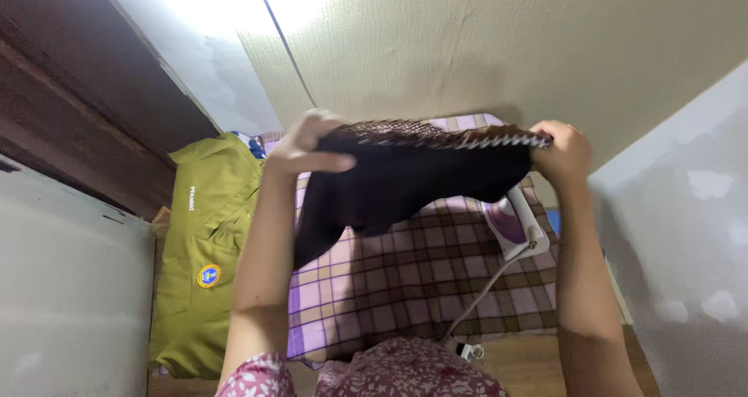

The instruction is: The person irons a dark-colored garment with a decorative border on a bed. They repeatedly smooth the fabric with their hands, reposition the garment, and use a steam iron to press different sections until the garment appears flat.

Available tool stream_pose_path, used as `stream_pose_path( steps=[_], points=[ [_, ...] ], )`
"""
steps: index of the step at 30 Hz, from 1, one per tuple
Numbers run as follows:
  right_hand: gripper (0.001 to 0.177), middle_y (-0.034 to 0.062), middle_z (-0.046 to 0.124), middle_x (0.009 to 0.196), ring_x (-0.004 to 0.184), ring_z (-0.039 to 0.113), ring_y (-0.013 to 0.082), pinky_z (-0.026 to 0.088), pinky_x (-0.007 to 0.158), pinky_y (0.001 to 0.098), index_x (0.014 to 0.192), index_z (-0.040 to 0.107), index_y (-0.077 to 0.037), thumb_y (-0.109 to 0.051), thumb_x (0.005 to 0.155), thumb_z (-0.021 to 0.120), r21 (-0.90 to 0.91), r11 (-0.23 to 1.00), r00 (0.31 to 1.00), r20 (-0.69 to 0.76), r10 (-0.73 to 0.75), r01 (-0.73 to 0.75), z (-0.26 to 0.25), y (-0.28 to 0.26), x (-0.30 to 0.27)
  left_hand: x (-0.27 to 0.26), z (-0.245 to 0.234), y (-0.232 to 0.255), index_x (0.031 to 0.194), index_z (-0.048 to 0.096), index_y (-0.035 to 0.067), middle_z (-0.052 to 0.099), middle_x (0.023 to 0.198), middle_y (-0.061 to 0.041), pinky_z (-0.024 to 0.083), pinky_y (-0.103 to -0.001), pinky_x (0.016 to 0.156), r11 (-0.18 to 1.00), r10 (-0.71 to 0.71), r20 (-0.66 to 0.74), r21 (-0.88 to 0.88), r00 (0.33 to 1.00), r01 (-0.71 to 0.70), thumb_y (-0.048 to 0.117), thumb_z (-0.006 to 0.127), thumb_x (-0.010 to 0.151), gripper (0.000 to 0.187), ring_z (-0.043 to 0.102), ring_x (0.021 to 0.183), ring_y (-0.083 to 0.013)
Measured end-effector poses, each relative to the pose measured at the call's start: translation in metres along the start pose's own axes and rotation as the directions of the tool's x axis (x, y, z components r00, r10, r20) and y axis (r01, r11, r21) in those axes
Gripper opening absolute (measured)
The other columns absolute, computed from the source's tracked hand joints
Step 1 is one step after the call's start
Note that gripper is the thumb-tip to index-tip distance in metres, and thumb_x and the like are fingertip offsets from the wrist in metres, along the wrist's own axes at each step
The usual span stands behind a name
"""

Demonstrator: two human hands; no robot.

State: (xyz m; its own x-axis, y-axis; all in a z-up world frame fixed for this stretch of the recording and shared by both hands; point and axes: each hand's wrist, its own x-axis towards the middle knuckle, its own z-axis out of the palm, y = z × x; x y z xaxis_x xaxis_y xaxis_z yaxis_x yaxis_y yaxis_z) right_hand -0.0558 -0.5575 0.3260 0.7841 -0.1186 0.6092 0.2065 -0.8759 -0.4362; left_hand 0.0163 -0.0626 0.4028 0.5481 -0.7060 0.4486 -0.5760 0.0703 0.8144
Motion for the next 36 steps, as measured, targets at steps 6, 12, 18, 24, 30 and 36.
stream_pose_path(
  steps=[6,12,18,24,30,36],
  points=[
    [0.041,0.0021,0.067,0.092,0.081,0.057,0.0141,0.044,0.074,0.0311,0.115,0.075,-0.001,-0.013,0.078,0.063,0.63,0.689,0.907,0.409,0.098,-0.359,-0.033,0.073,0.011,-0.071,-0.069,0.001,0.114,0.07,-0.003,0.071,0.108,-0.012,0.052,-0.037,0.089,0.967,-0.046,-0.346,0.22,0.937,0.128,0.021,0.086,0.078,0.046,0.067,0.102,-0.0255],
    [0.037,-0.0005,0.071,0.105,0.092,0.063,0.0102,0.052,0.083,0.0269,0.123,0.068,0.0,-0.013,0.089,0.073,0.537,0.727,0.789,0.614,0.011,-0.428,0.026,0.037,0.085,-0.065,-0.112,-0.005,0.118,0.068,-0.004,0.07,0.114,-0.018,0.051,-0.041,0.095,0.837,-0.189,-0.56,0.338,0.807,0.431,0.024,0.082,0.085,0.045,0.066,0.11,-0.0326],
    [0.032,0.0144,0.075,0.095,0.086,0.066,0.0185,0.053,0.079,0.035,0.103,0.079,0.001,-0.02,0.08,0.083,0.093,0.951,0.539,0.838,0.084,-0.294,0.2,0.108,0.064,-0.087,-0.128,-0.106,0.111,0.074,0.002,0.075,0.108,-0.02,0.054,-0.041,0.09,0.445,-0.558,-0.53,0.459,0.639,0.769,0.025,0.085,0.075,0.044,0.071,0.102,-0.0316],
    [0.038,0.0158,0.078,0.106,0.099,0.074,0.0308,0.056,0.091,0.0428,0.109,0.08,-0.011,-0.03,0.076,0.086,-0.226,0.93,0.616,0.7,0.362,-0.29,0.306,0.131,0.043,-0.109,-0.129,-0.235,0.11,0.078,0.011,0.075,0.108,-0.02,0.05,-0.05,0.093,0.027,-0.627,-0.635,0.562,0.452,0.827,0.032,0.085,0.079,0.039,0.069,0.107,-0.0362],
    [0.029,0.0163,0.075,0.108,0.104,0.07,0.0385,0.055,0.091,0.0496,0.103,0.082,-0.019,-0.03,0.076,0.084,-0.406,0.886,0.804,0.436,0.405,-0.226,0.357,0.124,0.062,-0.11,-0.144,-0.309,0.092,0.081,0.009,0.073,0.104,-0.02,0.056,-0.048,0.076,-0.086,-0.301,-0.756,0.629,0.582,0.773,0.027,0.083,0.07,0.028,0.069,0.102,-0.0393],
    [0.019,0.0201,0.076,0.108,0.106,0.073,0.0384,0.057,0.095,0.0473,0.111,0.076,-0.013,-0.015,0.092,0.07,-0.134,0.88,0.812,0.343,0.472,-0.455,0.423,0.119,0.09,-0.112,-0.159,-0.352,0.112,0.067,-0.001,0.072,0.1,-0.028,0.054,-0.056,0.084,-0.019,-0.399,-0.871,0.32,0.286,0.947,0.018,0.062,0.096,0.025,0.07,0.095,-0.0459]
  ],
)
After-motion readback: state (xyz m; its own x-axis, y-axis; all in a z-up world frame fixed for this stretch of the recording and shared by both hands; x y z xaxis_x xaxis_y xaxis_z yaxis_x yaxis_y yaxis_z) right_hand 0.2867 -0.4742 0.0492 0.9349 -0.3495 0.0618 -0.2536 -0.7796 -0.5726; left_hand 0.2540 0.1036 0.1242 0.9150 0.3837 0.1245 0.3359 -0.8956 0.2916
